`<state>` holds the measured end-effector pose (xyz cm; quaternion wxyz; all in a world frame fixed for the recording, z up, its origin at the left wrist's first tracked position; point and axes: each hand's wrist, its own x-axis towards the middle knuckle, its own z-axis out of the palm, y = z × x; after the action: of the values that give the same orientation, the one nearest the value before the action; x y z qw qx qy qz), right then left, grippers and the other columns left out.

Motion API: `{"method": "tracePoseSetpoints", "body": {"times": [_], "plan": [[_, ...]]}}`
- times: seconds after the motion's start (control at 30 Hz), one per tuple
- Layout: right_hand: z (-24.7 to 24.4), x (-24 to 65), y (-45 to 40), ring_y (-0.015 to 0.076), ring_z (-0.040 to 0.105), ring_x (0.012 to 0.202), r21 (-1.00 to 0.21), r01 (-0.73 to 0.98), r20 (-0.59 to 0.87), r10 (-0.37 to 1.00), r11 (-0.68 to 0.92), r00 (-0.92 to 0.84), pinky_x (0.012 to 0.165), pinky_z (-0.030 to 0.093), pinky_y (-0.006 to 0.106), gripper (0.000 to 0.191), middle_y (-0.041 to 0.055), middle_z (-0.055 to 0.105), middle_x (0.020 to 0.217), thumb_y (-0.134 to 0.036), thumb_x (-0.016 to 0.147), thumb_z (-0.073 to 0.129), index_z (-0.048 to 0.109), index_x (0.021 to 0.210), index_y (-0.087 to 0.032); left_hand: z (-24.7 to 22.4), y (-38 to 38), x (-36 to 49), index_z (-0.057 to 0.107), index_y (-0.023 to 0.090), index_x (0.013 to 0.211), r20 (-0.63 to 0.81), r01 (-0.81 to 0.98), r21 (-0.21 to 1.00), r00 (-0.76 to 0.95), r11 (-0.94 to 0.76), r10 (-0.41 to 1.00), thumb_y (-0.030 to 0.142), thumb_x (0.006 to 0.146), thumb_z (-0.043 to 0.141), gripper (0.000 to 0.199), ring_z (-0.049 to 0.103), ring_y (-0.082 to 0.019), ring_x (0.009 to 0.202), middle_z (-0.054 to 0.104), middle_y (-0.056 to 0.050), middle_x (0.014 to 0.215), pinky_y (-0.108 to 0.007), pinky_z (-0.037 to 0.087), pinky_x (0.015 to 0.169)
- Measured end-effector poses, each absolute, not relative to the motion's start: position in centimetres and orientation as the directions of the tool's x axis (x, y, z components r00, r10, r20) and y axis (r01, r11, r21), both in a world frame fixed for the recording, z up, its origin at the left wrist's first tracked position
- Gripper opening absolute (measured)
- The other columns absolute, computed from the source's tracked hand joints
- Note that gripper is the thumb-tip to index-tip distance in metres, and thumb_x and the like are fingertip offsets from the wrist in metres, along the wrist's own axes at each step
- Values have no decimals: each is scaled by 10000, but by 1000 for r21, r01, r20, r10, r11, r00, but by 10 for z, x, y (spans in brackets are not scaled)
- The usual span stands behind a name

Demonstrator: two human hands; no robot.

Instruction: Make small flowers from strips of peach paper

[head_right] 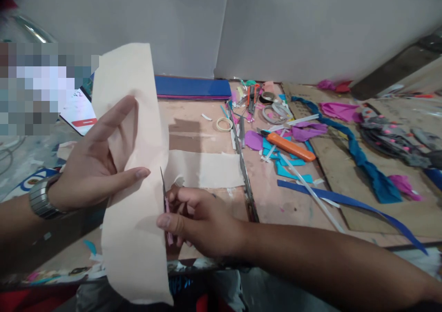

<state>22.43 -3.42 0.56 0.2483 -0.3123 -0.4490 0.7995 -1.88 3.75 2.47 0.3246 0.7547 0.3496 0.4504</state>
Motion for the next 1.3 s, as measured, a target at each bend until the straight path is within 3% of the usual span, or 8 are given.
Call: {"method": "tracePoseSetpoints", "body": {"times": [0.17, 0.4, 0.7, 0.97, 1.3], "plan": [[11, 224, -32, 72, 542, 529, -888, -63, -316, 705, -455, -634, 469, 385, 184, 459, -24, 662, 681, -575, 886, 798, 573, 827, -180, 23, 37, -20, 345, 462, 1638, 472, 270, 775, 355, -572, 807, 405, 784, 892, 1016, 128, -327, 1663, 295, 177, 1727, -528, 23, 1398], [10, 223, -32, 62, 511, 478, -864, -148, -287, 712, -481, -641, 448, 353, 189, 439, -31, 656, 621, -526, 868, 838, 579, 811, -175, 23, 38, -21, 353, 493, 1624, 483, 299, 756, 346, -582, 804, 435, 760, 899, 1024, 145, -329, 1658, 302, 180, 1725, -491, 31, 1396], [10, 223, -33, 61, 505, 454, -866, -136, -301, 719, -481, -626, 432, 347, 186, 462, -33, 651, 601, -553, 858, 837, 582, 784, -174, 22, 37, -21, 328, 429, 1650, 496, 328, 734, 338, -594, 800, 447, 811, 867, 998, 170, -318, 1656, 301, 159, 1731, -499, 62, 1401], [13, 222, -34, 55, 486, 452, -857, -128, -316, 704, -500, -636, 450, 357, 184, 469, -41, 623, 564, -551, 853, 842, 585, 757, -171, 18, 42, -22, 321, 476, 1641, 536, 359, 686, 339, -633, 773, 501, 808, 850, 988, 211, -301, 1647, 309, 182, 1715, -530, 169, 1397], [11, 222, -35, 63, 505, 444, -863, -136, -308, 721, -486, -620, 438, 355, 185, 468, -47, 627, 553, -568, 855, 833, 587, 766, -179, 19, 41, -22, 315, 471, 1646, 535, 380, 684, 319, -623, 782, 499, 828, 834, 969, 223, -303, 1643, 313, 162, 1720, -527, 199, 1395]]}}
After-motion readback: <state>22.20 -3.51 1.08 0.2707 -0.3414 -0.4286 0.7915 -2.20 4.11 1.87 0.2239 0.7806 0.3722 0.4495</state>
